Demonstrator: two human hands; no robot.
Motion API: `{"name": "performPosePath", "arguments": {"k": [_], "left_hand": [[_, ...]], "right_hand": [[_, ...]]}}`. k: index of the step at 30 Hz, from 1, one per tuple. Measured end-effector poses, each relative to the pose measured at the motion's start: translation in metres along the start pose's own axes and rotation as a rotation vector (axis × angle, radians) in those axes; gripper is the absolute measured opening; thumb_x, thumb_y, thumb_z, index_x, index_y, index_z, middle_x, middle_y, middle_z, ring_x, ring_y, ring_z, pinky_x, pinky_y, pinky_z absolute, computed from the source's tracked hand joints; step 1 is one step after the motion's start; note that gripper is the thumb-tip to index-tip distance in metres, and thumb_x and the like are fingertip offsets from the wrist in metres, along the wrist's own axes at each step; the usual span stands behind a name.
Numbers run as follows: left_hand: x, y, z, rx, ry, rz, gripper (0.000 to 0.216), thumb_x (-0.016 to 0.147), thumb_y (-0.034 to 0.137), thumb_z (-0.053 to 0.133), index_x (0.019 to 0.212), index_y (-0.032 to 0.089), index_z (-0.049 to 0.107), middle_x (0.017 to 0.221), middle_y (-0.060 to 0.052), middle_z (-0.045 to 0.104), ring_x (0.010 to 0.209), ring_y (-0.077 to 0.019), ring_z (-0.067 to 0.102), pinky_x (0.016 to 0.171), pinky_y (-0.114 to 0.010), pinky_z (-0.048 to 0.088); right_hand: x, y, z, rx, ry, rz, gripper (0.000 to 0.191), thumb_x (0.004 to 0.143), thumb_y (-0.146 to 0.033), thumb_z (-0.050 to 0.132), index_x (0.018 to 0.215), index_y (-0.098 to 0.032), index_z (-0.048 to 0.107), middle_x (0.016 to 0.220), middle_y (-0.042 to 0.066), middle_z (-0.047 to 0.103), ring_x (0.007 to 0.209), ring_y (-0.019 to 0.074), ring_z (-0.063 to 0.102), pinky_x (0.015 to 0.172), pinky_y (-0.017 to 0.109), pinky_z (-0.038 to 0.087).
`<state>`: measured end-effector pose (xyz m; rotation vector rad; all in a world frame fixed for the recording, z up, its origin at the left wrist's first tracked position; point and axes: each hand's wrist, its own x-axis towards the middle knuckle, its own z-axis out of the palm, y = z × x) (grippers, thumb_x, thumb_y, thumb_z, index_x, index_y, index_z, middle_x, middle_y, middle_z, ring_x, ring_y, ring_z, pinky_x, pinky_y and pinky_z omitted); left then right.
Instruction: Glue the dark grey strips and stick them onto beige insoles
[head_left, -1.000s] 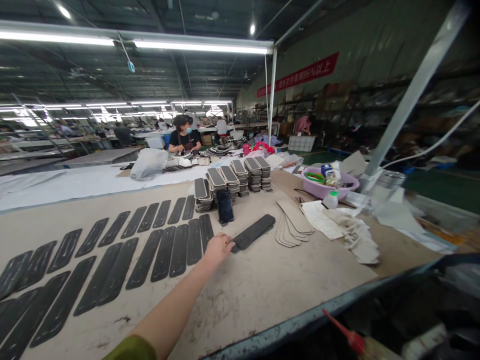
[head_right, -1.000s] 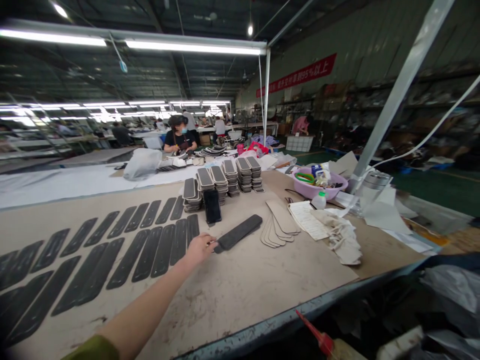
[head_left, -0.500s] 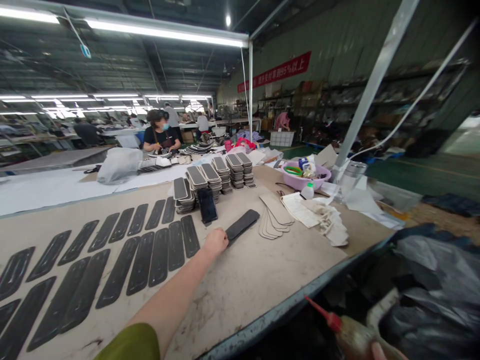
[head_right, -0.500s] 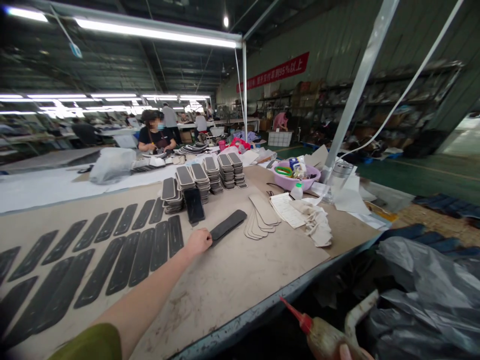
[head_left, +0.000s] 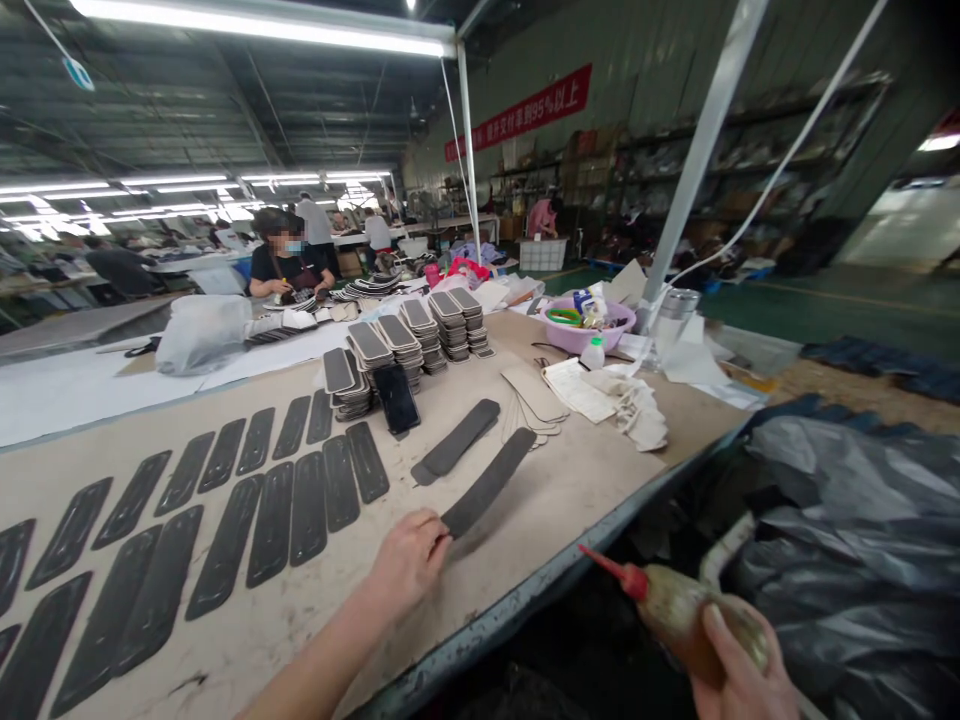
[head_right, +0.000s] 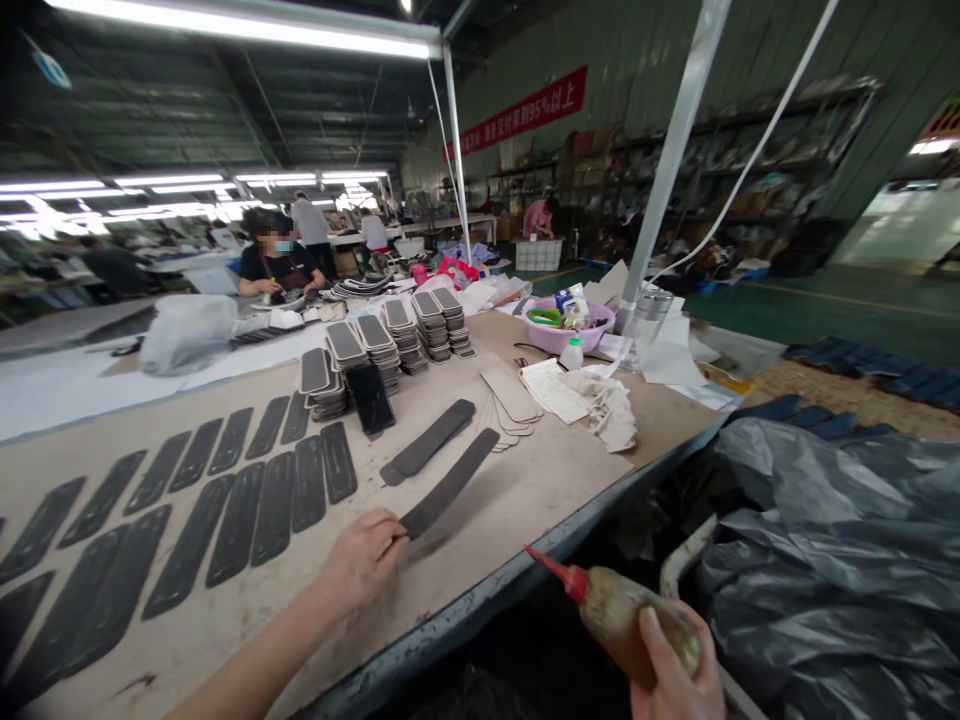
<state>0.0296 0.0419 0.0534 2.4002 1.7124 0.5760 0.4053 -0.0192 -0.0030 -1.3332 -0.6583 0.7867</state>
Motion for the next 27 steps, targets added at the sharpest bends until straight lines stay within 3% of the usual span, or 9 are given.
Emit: {"name": "performPosePath", "arguments": {"k": [2, 4, 9, 14, 19, 27], "left_hand": [[-0.020, 0.010, 0.015, -0.049, -0.037, 0.013, 0.019, 0.088, 0.021, 0.049, 0.081, 0.018, 0.067, 0.081, -0.005, 0.061, 0.077, -0.0164, 0.060, 0.073, -0.028, 0.051], [-0.034, 0.013, 0.027, -0.087, -0.015, -0.001, 0.019, 0.088, 0.022, 0.049, 0.084, 0.018, 0.067, 0.085, -0.006, 0.061, 0.080, -0.0167, 0.060, 0.076, -0.030, 0.052], [-0.051, 0.003, 0.035, -0.110, 0.172, 0.054, 0.022, 0.091, 0.018, 0.045, 0.095, 0.016, 0.066, 0.095, -0.009, 0.061, 0.088, -0.0173, 0.059, 0.081, -0.032, 0.052], [-0.060, -0.002, 0.032, -0.111, 0.159, 0.109, 0.023, 0.091, 0.015, 0.045, 0.098, 0.017, 0.067, 0.093, -0.008, 0.064, 0.087, -0.0165, 0.057, 0.081, -0.032, 0.052], [-0.061, 0.002, 0.032, -0.093, 0.157, 0.121, 0.024, 0.091, 0.015, 0.044, 0.098, 0.016, 0.066, 0.093, -0.008, 0.066, 0.085, -0.0170, 0.059, 0.080, -0.034, 0.052], [-0.062, 0.001, 0.034, -0.081, 0.148, 0.091, 0.023, 0.090, 0.016, 0.045, 0.097, 0.017, 0.066, 0.094, -0.008, 0.067, 0.086, -0.0178, 0.060, 0.082, -0.036, 0.053]], "right_hand": [[-0.010, -0.008, 0.018, 0.015, -0.005, 0.070, 0.043, 0.072, -0.044, 0.070, 0.105, -0.024, 0.051, 0.087, 0.000, 0.059, 0.071, 0.0165, 0.058, 0.060, 0.027, 0.049], [-0.019, -0.016, 0.037, -0.053, -0.058, 0.039, 0.042, 0.071, -0.046, 0.071, 0.101, -0.023, 0.051, 0.083, 0.000, 0.059, 0.068, 0.0153, 0.057, 0.060, 0.026, 0.048], [-0.039, -0.021, 0.083, -0.332, -0.245, -0.260, 0.031, 0.077, -0.044, 0.065, 0.094, -0.021, 0.052, 0.077, -0.001, 0.056, 0.065, 0.0143, 0.054, 0.059, 0.025, 0.046], [-0.050, -0.015, 0.119, -0.411, -0.404, -0.594, 0.018, 0.083, -0.033, 0.060, 0.094, -0.022, 0.051, 0.078, 0.000, 0.055, 0.064, 0.0141, 0.054, 0.058, 0.025, 0.046], [-0.052, -0.012, 0.139, -0.396, -0.558, -0.765, 0.013, 0.084, -0.022, 0.057, 0.095, -0.022, 0.049, 0.081, 0.001, 0.053, 0.070, 0.0149, 0.054, 0.063, 0.027, 0.046], [-0.053, -0.005, 0.148, -0.404, -0.647, -0.788, 0.016, 0.083, -0.016, 0.054, 0.095, -0.022, 0.047, 0.081, 0.001, 0.052, 0.071, 0.0156, 0.053, 0.063, 0.028, 0.047]]}}
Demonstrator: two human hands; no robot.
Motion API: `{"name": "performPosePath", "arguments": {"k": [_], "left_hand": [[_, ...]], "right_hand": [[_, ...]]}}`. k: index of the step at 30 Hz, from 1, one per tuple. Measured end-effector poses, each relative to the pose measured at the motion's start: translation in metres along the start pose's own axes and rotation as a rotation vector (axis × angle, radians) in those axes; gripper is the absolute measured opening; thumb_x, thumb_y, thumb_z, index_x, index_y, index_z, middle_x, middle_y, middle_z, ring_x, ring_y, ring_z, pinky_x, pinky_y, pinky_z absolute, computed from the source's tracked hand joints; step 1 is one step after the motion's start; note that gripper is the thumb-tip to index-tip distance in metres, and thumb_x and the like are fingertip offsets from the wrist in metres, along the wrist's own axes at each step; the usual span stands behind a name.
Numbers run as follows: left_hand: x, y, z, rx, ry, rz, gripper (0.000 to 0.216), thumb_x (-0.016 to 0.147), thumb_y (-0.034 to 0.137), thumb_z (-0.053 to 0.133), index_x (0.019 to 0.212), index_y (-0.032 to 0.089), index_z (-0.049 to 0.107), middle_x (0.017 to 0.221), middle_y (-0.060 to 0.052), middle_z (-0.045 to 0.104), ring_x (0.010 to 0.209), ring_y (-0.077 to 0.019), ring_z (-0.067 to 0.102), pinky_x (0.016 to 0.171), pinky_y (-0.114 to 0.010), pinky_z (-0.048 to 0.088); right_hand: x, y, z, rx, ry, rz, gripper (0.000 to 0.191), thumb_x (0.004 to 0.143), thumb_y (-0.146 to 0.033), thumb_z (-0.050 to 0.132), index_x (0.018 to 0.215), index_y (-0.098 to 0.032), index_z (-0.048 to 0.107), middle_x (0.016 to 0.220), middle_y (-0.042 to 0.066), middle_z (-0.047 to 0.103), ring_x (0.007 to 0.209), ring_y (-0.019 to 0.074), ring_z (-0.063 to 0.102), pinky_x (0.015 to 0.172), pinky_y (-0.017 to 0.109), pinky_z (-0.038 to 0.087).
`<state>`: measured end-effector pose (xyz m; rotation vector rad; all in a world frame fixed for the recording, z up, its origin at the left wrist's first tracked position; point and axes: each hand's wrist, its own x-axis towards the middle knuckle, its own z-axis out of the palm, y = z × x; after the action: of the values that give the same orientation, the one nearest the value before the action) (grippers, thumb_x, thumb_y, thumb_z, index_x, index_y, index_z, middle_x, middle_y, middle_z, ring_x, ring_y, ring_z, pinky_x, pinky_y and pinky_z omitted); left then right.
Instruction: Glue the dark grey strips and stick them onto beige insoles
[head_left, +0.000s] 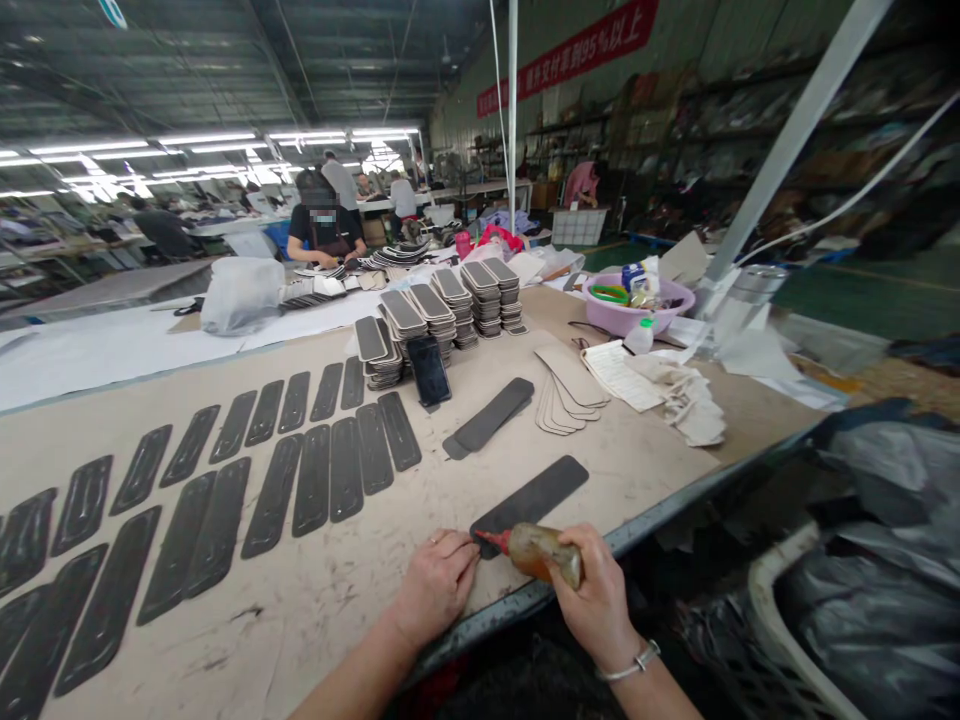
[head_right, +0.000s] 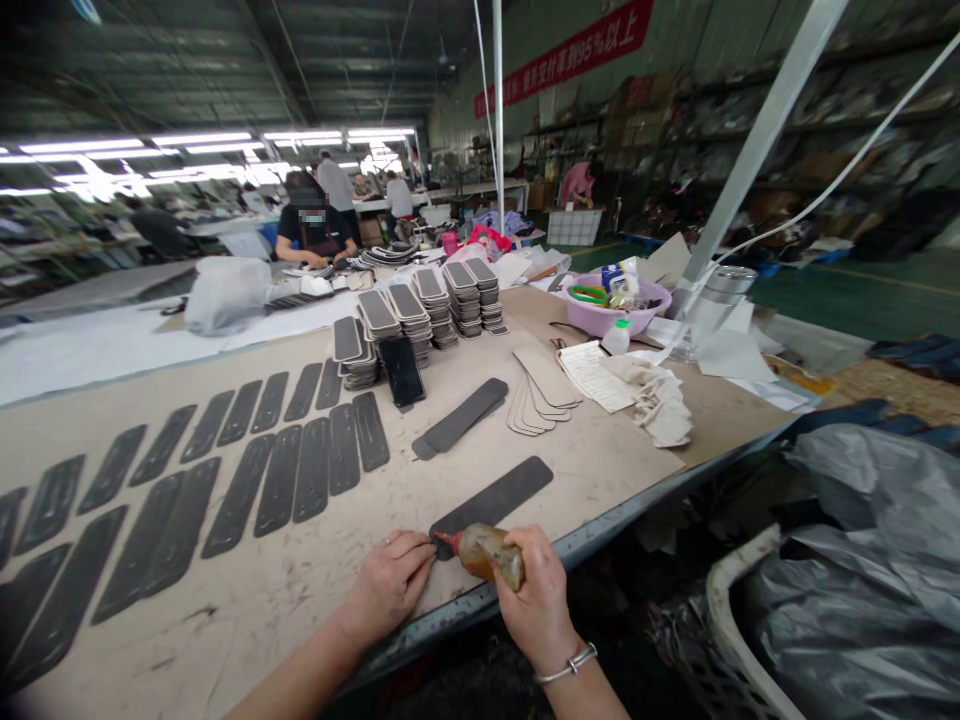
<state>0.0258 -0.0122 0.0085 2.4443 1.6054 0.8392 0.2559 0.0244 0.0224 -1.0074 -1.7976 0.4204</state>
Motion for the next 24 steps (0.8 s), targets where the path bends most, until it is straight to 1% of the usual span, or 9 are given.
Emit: {"name": "performPosePath", "arguments": {"k": [2, 5, 11, 15, 21, 24], "left_hand": [[0.000, 0.000, 0.000, -0.002, -0.005, 0.000, 0.022, 0.089, 0.015, 0.045, 0.097, 0.017, 0.066, 0.094, -0.008, 0.067, 0.086, -0.0179, 0.060, 0.081, -0.036, 0.053], [0.001, 0.000, 0.000, 0.002, 0.005, 0.013, 0.022, 0.089, 0.016, 0.045, 0.096, 0.017, 0.066, 0.091, -0.009, 0.066, 0.086, -0.0184, 0.060, 0.080, -0.036, 0.054], [-0.001, -0.002, 0.004, 0.015, 0.035, 0.012, 0.020, 0.088, 0.015, 0.048, 0.096, 0.016, 0.066, 0.094, -0.010, 0.064, 0.089, -0.0195, 0.059, 0.082, -0.037, 0.054], [-0.002, -0.004, 0.006, 0.017, 0.052, 0.014, 0.020, 0.088, 0.016, 0.049, 0.097, 0.016, 0.067, 0.097, -0.010, 0.063, 0.091, -0.0197, 0.060, 0.084, -0.037, 0.054], [0.001, -0.003, 0.004, 0.026, 0.108, 0.059, 0.022, 0.086, 0.015, 0.048, 0.095, 0.020, 0.068, 0.090, -0.008, 0.068, 0.086, -0.0194, 0.064, 0.080, -0.035, 0.058], [0.005, -0.007, 0.004, 0.062, 0.179, 0.144, 0.024, 0.084, 0.014, 0.048, 0.094, 0.023, 0.067, 0.086, -0.006, 0.070, 0.080, -0.0184, 0.066, 0.074, -0.031, 0.060]], "right_hand": [[0.001, 0.002, -0.001, -0.019, 0.000, 0.005, 0.014, 0.083, -0.017, 0.053, 0.095, -0.022, 0.047, 0.080, 0.001, 0.052, 0.071, 0.0155, 0.053, 0.063, 0.028, 0.047], [0.004, 0.011, -0.007, -0.085, 0.044, 0.014, 0.011, 0.084, -0.021, 0.054, 0.092, -0.022, 0.048, 0.080, 0.001, 0.052, 0.071, 0.0158, 0.053, 0.063, 0.028, 0.047], [0.017, 0.044, -0.026, -0.227, 0.158, 0.079, 0.013, 0.085, -0.030, 0.057, 0.091, -0.021, 0.050, 0.081, 0.002, 0.054, 0.072, 0.0165, 0.054, 0.066, 0.029, 0.047], [0.028, 0.067, -0.040, -0.313, 0.239, 0.129, 0.018, 0.085, -0.037, 0.057, 0.089, -0.020, 0.051, 0.079, 0.002, 0.054, 0.072, 0.0176, 0.054, 0.067, 0.031, 0.046], [0.036, 0.095, -0.054, -0.406, 0.317, 0.215, 0.031, 0.085, -0.050, 0.054, 0.088, -0.019, 0.052, 0.080, 0.004, 0.055, 0.072, 0.0184, 0.053, 0.067, 0.032, 0.045], [0.037, 0.105, -0.058, -0.403, 0.355, 0.224, 0.037, 0.084, -0.055, 0.053, 0.089, -0.019, 0.053, 0.079, 0.004, 0.056, 0.070, 0.0190, 0.053, 0.065, 0.032, 0.045]]}}
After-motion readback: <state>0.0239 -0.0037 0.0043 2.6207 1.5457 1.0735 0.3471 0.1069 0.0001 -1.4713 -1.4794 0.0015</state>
